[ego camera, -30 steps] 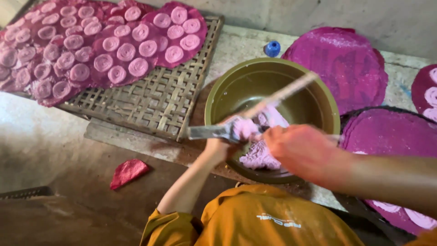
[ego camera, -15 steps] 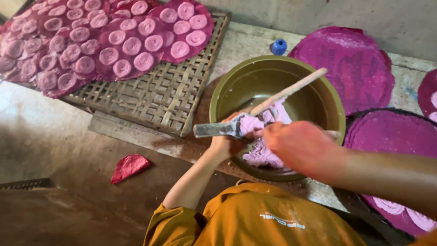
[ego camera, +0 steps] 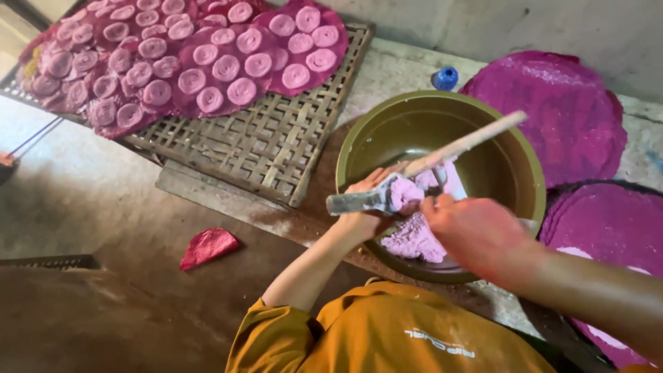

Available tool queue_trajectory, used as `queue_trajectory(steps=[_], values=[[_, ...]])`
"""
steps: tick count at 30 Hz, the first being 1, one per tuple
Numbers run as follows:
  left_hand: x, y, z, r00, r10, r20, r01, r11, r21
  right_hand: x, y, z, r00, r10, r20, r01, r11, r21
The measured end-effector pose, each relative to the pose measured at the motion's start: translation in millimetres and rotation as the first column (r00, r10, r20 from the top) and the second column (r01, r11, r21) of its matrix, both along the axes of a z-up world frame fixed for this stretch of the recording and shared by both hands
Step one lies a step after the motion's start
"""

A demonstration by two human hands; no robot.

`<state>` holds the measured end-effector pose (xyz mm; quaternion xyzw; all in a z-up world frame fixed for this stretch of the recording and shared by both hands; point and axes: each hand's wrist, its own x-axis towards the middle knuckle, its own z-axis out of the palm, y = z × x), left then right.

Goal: The person scoops pink paste from a bowl and uses a handheld roller tool to form spiral rolls on a purple mat. The formed rolls are placed on a nearby woven tray. The process is repeated multiple times throughout the clip.

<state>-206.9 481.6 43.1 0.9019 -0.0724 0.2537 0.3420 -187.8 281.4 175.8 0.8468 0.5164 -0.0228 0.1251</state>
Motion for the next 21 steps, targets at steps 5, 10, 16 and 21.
queue_trajectory(steps=[5, 10, 16, 21], values=[[5, 16, -2, 0.989, 0.134, 0.067, -0.114, 0.963, -0.243, 2, -53, 25, 0.895, -0.442, -0.066, 0.445, 0.894, 0.053], [24, -2, -3, 0.931, 0.305, 0.200, -0.303, 0.952, -0.041, 21, -16, -75, 0.896, -0.026, -0.443, 0.380, 0.558, 0.738], [47, 22, -7, 0.917, 0.269, 0.294, -0.311, 0.944, 0.105, 4, -38, -145, 0.769, 0.018, -0.639, 0.536, 0.526, 0.660], [46, 6, 6, 0.954, 0.218, 0.205, -0.235, 0.970, 0.059, 43, -47, -115, 0.452, -0.289, -0.844, 0.858, 0.400, 0.322]])
